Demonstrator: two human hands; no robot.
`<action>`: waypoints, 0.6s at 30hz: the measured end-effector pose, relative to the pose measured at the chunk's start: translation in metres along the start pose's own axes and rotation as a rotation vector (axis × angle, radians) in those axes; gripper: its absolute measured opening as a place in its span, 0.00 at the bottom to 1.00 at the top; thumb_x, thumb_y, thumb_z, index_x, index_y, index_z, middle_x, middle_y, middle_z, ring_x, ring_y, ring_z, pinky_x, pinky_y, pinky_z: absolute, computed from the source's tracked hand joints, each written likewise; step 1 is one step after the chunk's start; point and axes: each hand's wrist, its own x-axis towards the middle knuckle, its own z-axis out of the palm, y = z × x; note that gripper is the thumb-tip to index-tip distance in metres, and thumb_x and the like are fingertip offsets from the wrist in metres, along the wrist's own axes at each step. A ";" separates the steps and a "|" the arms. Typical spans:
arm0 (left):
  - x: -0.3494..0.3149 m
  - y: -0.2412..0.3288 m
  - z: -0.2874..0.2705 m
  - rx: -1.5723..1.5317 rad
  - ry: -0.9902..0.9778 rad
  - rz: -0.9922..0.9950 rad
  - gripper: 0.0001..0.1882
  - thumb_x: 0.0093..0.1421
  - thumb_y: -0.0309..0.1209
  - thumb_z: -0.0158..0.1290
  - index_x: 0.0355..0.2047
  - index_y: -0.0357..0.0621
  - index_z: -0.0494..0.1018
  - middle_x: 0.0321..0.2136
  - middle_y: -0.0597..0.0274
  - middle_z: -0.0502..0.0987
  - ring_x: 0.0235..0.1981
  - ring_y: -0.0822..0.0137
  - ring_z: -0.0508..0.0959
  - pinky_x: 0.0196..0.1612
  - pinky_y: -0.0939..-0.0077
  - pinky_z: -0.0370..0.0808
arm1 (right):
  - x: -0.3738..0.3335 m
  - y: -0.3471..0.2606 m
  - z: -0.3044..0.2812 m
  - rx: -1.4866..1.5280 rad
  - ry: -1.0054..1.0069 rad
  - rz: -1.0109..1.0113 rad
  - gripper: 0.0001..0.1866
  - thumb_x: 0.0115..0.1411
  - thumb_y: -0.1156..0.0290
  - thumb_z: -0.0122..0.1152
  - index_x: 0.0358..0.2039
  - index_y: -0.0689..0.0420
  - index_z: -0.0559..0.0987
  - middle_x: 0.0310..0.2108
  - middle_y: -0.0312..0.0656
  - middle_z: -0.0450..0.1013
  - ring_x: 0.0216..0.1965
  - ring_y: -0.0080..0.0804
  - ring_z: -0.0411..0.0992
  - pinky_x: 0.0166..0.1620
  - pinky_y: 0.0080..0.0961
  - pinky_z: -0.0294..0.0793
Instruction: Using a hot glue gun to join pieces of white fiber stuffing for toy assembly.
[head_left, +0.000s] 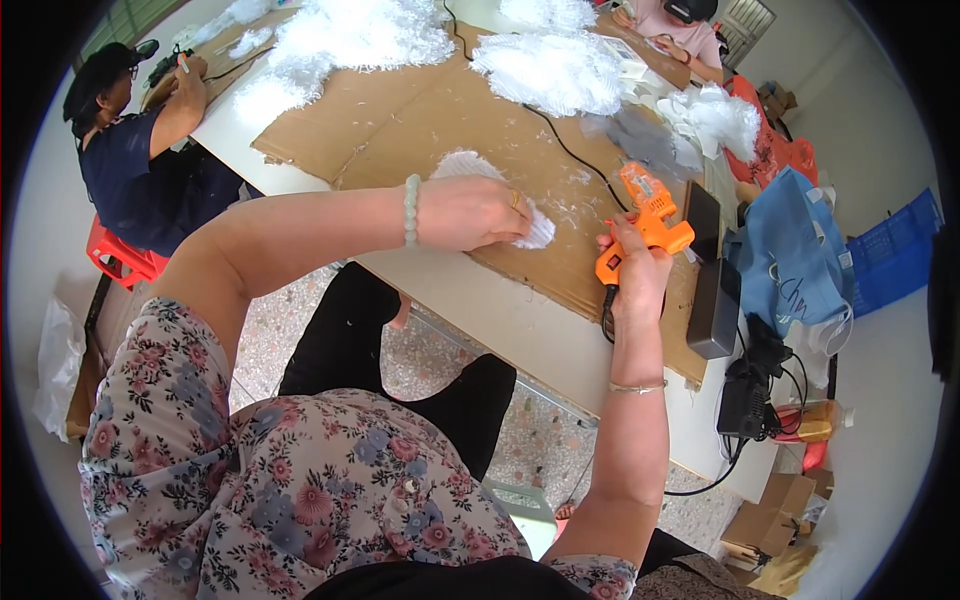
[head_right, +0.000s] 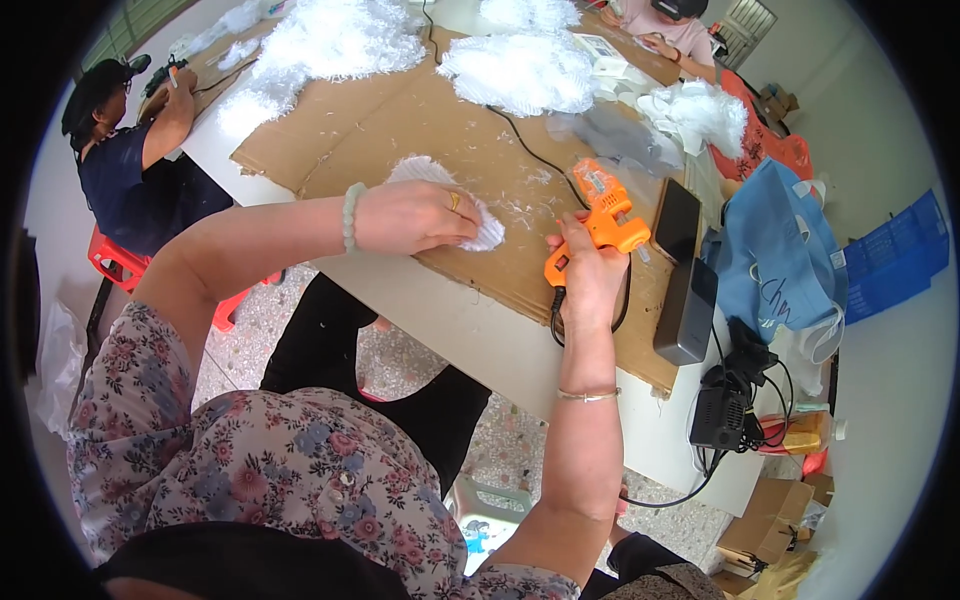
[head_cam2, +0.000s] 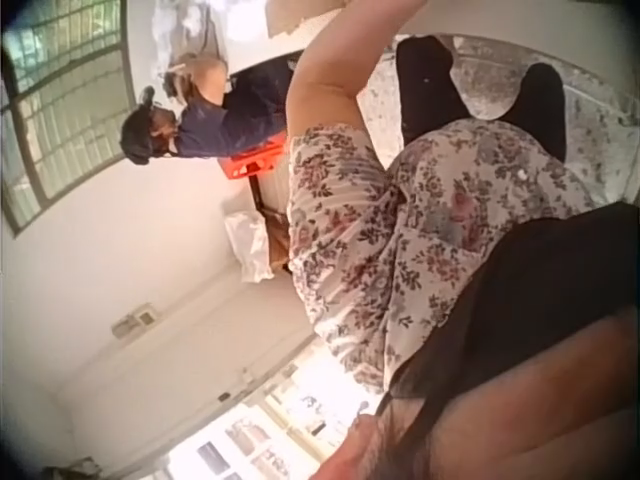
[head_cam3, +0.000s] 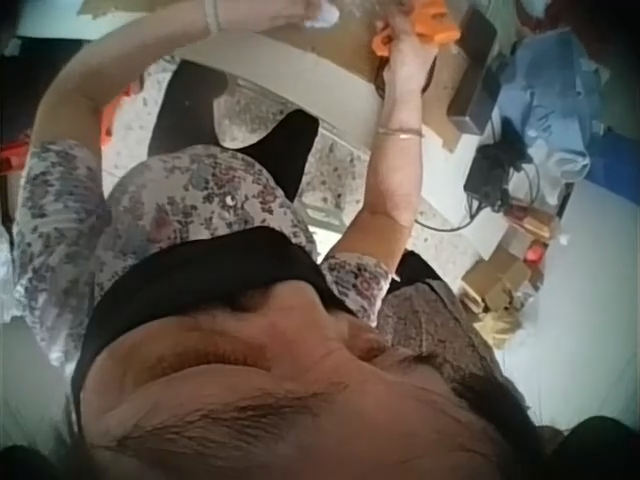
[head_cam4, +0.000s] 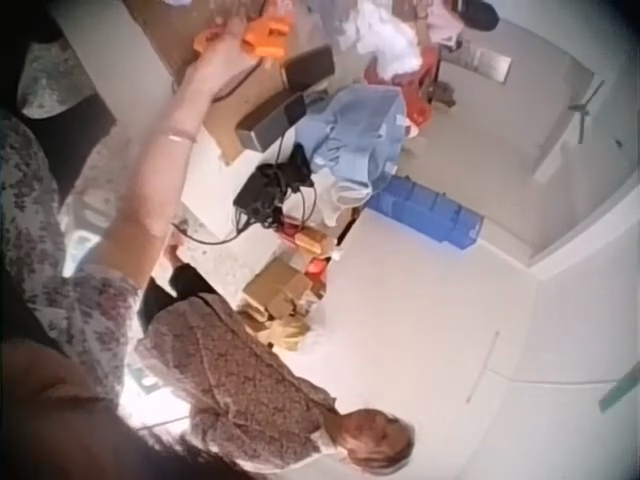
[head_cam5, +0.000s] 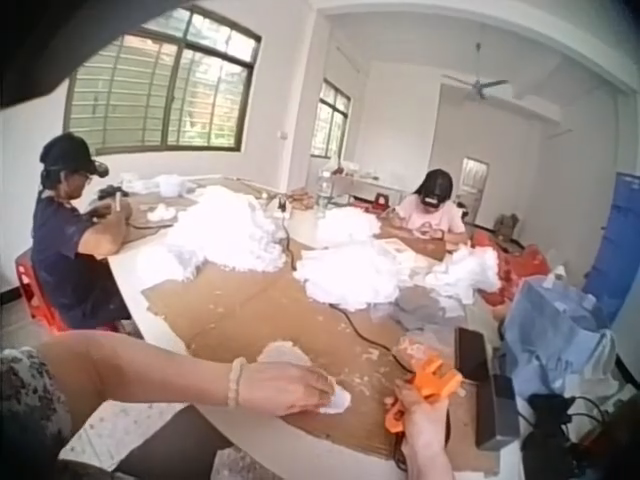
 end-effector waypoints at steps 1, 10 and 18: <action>0.002 -0.003 0.007 0.003 0.047 0.015 0.10 0.55 0.30 0.50 0.36 0.39 0.74 0.37 0.52 0.74 0.40 0.54 0.73 0.42 0.65 0.70 | 0.001 0.000 0.000 -0.003 -0.003 0.003 0.06 0.54 0.74 0.57 0.32 0.61 0.71 0.26 0.38 0.70 0.22 0.24 0.70 0.26 0.18 0.68; 0.007 -0.006 0.019 0.094 0.120 -0.125 0.23 0.59 0.42 0.46 0.50 0.40 0.67 0.53 0.52 0.67 0.56 0.52 0.63 0.57 0.61 0.61 | -0.008 -0.009 0.009 0.036 0.036 0.024 0.06 0.54 0.75 0.57 0.33 0.60 0.71 0.26 0.38 0.70 0.21 0.25 0.70 0.24 0.18 0.68; -0.033 -0.015 -0.031 -0.130 0.321 -0.283 0.22 0.58 0.37 0.51 0.50 0.40 0.67 0.53 0.50 0.67 0.56 0.52 0.64 0.53 0.62 0.66 | -0.012 -0.007 0.014 0.121 -0.048 -0.042 0.07 0.56 0.75 0.57 0.35 0.60 0.71 0.31 0.41 0.71 0.25 0.26 0.71 0.31 0.25 0.75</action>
